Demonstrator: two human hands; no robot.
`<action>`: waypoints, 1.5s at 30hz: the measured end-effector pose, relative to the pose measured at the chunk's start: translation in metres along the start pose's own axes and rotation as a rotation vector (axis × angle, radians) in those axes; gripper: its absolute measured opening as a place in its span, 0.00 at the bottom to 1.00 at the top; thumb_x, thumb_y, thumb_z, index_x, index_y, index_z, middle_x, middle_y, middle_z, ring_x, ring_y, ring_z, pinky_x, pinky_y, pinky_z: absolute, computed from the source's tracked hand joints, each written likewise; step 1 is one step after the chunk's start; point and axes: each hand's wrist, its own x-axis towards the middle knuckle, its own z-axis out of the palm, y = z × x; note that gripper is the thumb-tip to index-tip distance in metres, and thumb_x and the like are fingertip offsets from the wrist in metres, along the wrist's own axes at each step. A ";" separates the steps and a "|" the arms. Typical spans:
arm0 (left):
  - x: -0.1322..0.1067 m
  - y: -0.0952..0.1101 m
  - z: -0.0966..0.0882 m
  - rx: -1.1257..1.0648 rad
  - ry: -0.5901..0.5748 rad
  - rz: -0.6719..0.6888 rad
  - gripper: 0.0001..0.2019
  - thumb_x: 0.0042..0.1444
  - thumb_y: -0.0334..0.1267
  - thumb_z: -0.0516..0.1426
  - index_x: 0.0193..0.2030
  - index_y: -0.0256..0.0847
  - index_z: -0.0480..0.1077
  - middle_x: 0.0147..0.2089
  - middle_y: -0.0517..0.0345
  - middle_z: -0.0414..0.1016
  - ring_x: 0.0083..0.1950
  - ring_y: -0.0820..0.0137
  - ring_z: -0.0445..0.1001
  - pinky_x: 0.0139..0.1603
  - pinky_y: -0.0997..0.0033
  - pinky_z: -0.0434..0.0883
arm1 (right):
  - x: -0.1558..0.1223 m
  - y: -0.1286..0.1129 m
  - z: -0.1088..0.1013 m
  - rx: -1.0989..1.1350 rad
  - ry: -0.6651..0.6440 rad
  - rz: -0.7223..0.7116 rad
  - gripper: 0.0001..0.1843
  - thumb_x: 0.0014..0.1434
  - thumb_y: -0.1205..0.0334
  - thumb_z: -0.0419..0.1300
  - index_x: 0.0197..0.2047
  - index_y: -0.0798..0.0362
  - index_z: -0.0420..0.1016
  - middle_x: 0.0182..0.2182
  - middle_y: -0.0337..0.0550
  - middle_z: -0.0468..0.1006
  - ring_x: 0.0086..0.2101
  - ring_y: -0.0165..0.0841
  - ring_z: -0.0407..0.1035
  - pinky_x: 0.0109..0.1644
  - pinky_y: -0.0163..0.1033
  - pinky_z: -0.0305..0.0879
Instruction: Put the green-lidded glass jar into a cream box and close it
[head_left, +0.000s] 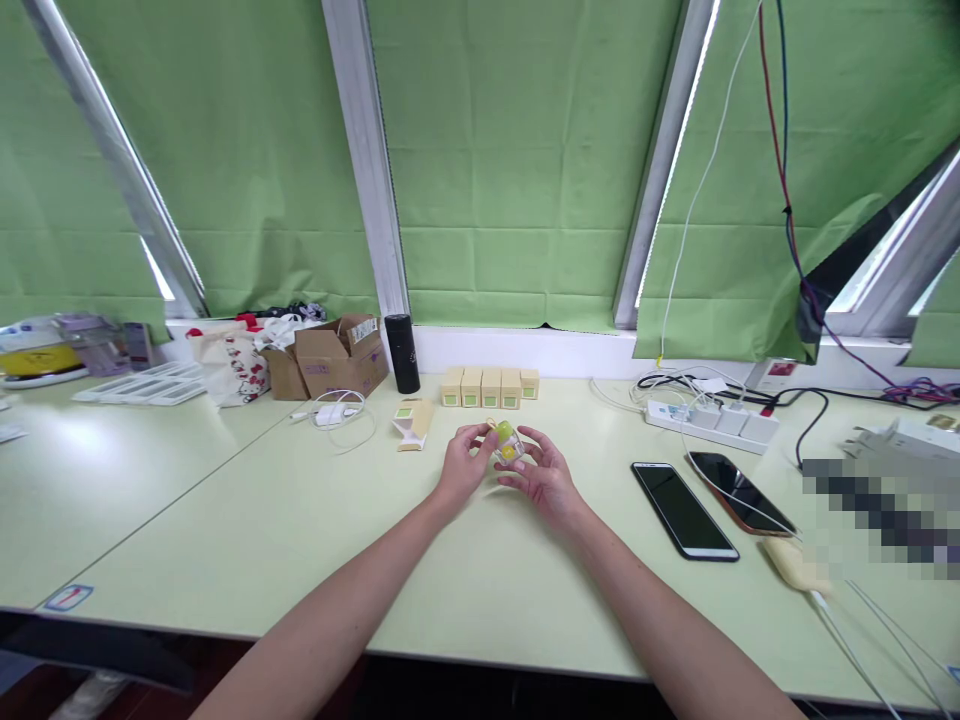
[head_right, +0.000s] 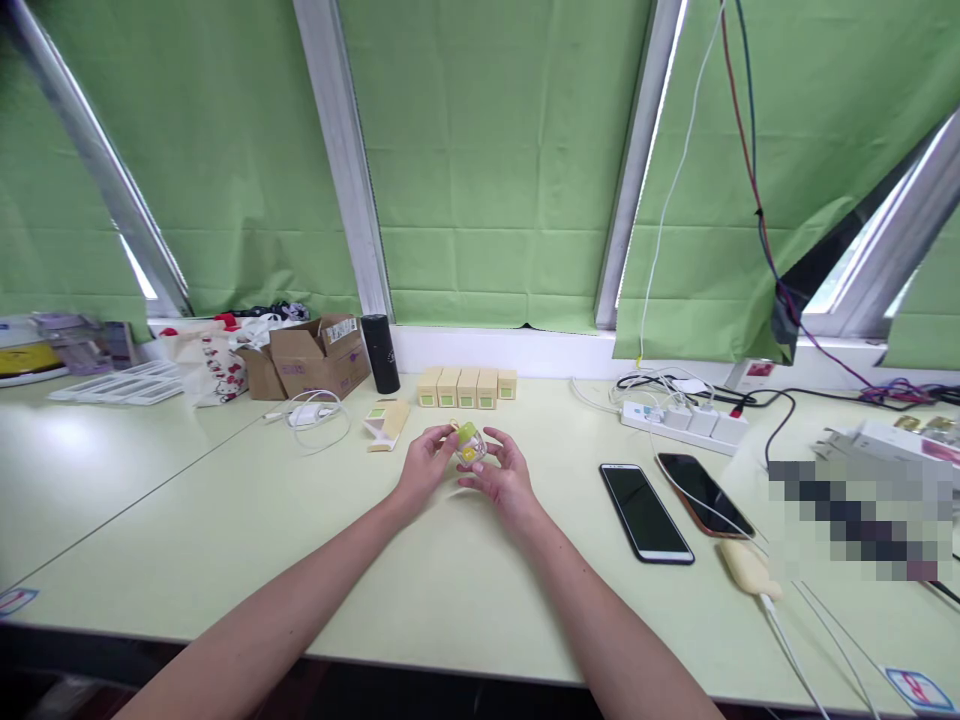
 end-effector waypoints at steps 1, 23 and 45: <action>0.000 0.001 0.000 -0.010 -0.006 -0.003 0.26 0.56 0.62 0.67 0.46 0.39 0.83 0.51 0.44 0.81 0.53 0.57 0.79 0.54 0.57 0.76 | 0.001 0.002 0.000 -0.015 0.016 -0.005 0.41 0.38 0.60 0.83 0.55 0.44 0.75 0.46 0.43 0.79 0.37 0.44 0.84 0.41 0.52 0.83; -0.005 0.009 -0.003 0.022 -0.088 0.018 0.23 0.55 0.58 0.69 0.47 0.42 0.84 0.52 0.43 0.81 0.55 0.55 0.80 0.56 0.55 0.76 | 0.008 0.008 -0.004 -0.222 0.045 -0.135 0.38 0.39 0.59 0.81 0.54 0.45 0.73 0.43 0.42 0.83 0.37 0.37 0.79 0.44 0.47 0.80; -0.016 0.022 -0.005 0.117 -0.231 0.142 0.20 0.63 0.48 0.65 0.60 0.49 0.76 0.60 0.47 0.76 0.60 0.57 0.76 0.59 0.56 0.72 | 0.001 0.000 0.003 -0.233 0.071 -0.176 0.31 0.48 0.49 0.79 0.52 0.44 0.73 0.45 0.41 0.81 0.40 0.36 0.81 0.48 0.48 0.81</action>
